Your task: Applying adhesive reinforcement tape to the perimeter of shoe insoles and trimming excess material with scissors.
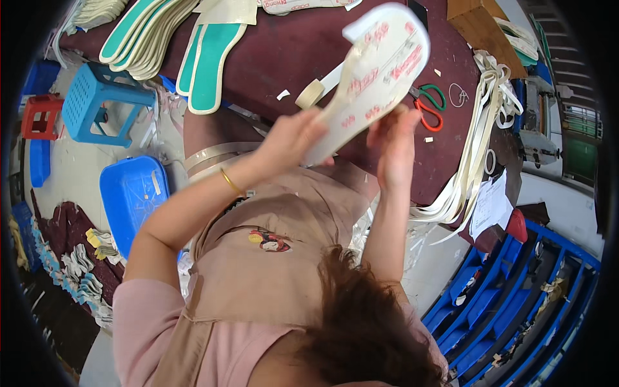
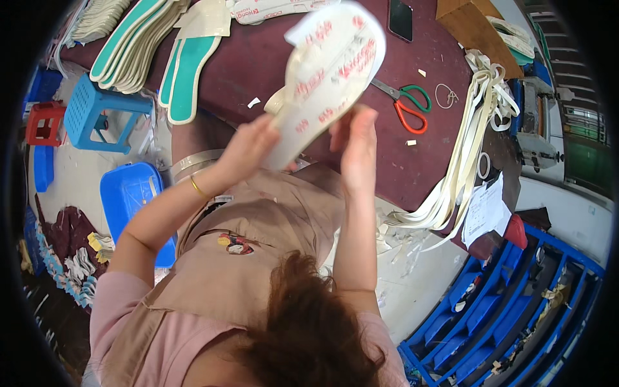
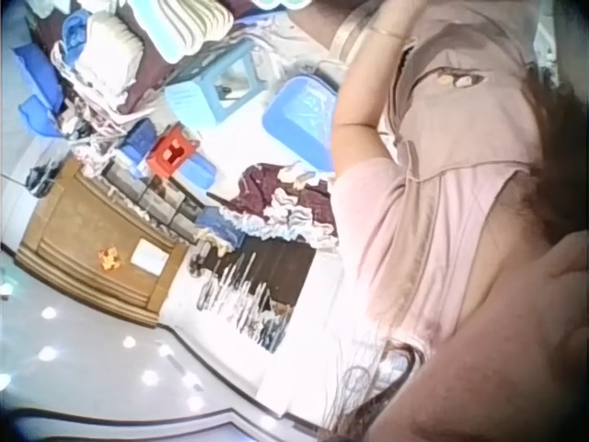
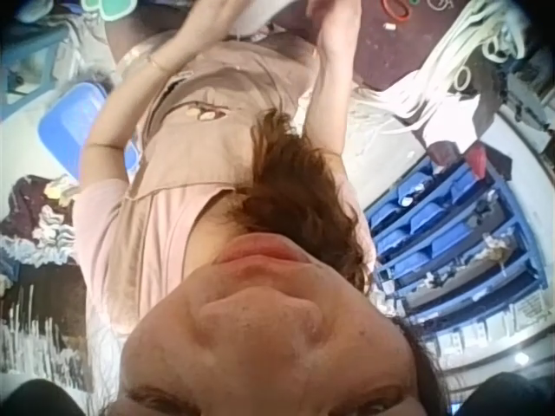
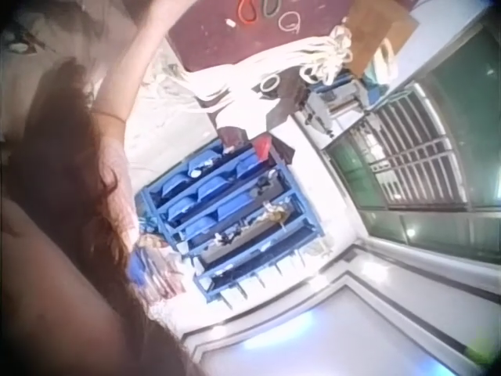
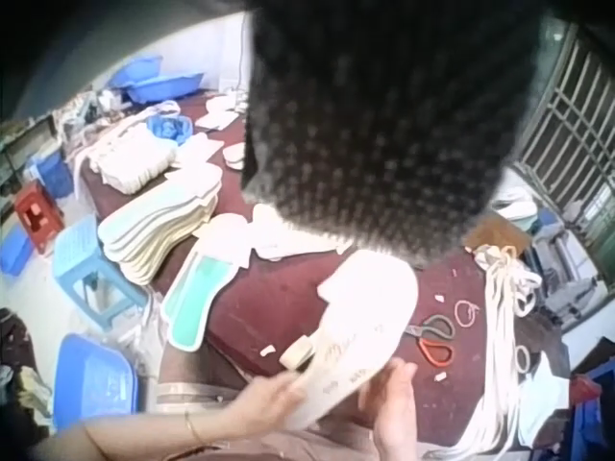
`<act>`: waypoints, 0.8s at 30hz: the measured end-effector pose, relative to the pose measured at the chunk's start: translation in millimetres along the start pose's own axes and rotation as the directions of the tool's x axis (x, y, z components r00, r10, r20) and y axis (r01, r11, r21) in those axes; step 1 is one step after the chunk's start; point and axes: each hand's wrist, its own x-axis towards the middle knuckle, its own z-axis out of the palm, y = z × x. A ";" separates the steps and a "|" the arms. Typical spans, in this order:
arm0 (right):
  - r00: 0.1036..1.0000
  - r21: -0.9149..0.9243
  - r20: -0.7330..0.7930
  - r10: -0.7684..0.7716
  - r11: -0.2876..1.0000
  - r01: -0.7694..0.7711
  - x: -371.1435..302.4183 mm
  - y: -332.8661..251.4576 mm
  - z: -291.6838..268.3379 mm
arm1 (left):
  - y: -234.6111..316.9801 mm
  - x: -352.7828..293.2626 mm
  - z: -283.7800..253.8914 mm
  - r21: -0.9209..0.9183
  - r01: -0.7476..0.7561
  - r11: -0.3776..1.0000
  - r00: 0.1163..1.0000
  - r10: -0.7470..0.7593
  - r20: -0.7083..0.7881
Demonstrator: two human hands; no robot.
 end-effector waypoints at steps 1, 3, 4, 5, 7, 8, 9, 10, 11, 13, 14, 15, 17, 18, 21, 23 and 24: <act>0.992 0.268 -0.122 0.028 0.963 0.006 2.7 -11.5 24.5 | -12.7 -3.0 5.2 0.171 -0.156 0.973 0.988 0.152 0.036; 0.982 0.383 -0.187 0.005 0.921 0.068 3.8 -12.8 38.4 | -13.1 1.1 16.9 0.283 -0.457 0.843 0.887 0.454 0.079; 0.984 0.384 -0.179 0.013 0.922 0.057 -1.3 -10.3 43.2 | -17.6 16.4 20.7 0.067 -0.489 0.870 0.867 0.493 -0.076; 0.973 0.279 -0.225 -0.044 0.954 0.107 -5.2 -6.9 49.4 | 11.6 19.7 17.5 -0.162 -0.295 0.942 0.955 0.283 -0.092; 0.949 0.129 -0.259 -0.180 0.967 0.219 -3.1 0.6 61.5 | 43.2 25.6 10.5 -0.375 -0.105 0.921 0.993 0.080 -0.081; 0.951 0.134 -0.248 -0.184 0.966 0.221 -1.0 -0.9 63.0 | 38.0 29.7 9.8 -0.386 -0.108 0.916 0.993 0.080 -0.088; 0.953 0.118 -0.249 -0.172 0.972 0.206 2.6 -1.9 64.6 | 30.8 33.6 7.9 -0.397 -0.111 0.911 0.992 0.081 -0.093; 0.956 0.101 -0.250 -0.152 0.978 0.182 1.8 -1.9 65.9 | 20.0 29.0 9.4 -0.396 -0.115 0.911 0.991 0.079 -0.104; 0.960 0.108 -0.239 -0.149 0.978 0.178 3.1 -2.1 66.6 | 7.3 20.0 13.7 -0.226 -0.205 0.952 0.978 0.192 -0.080; 0.990 0.411 -0.103 0.097 0.910 -0.047 12.5 -2.3 64.1 | -9.1 -1.6 16.0 -0.154 -0.207 0.966 0.974 0.219 0.061; 0.991 0.417 -0.091 0.095 0.908 -0.049 18.3 -0.8 65.4 | -9.0 -8.8 8.8 -0.147 -0.211 0.966 0.974 0.220 0.051; 0.994 0.388 -0.015 0.111 0.917 -0.097 23.5 3.5 66.8 | 0.5 -16.3 2.1 -0.313 -0.072 0.947 0.989 0.108 0.097; 0.981 0.144 0.169 0.091 0.983 -0.116 37.5 26.2 56.5 | 5.3 -20.4 -25.9 -0.285 0.026 0.958 1.000 -0.023 0.016; 0.994 -0.131 0.100 -0.032 0.990 0.045 40.0 26.2 60.9 | 19.2 -19.6 -36.4 -0.056 -0.024 0.998 0.958 0.007 -0.288; 0.911 -0.655 0.279 -0.305 0.633 0.413 40.7 53.9 65.1 | 19.9 0.6 -93.6 0.807 0.421 0.413 0.650 0.484 -0.586; 0.856 -0.728 0.362 -0.368 0.462 0.506 32.1 56.0 75.9 | 4.1 5.8 -109.2 0.811 0.526 0.254 0.619 0.539 -0.571; 0.840 -0.728 0.375 -0.393 0.435 0.529 30.9 55.0 76.9 | -1.9 11.7 -117.0 0.796 0.598 0.092 0.615 0.584 -0.530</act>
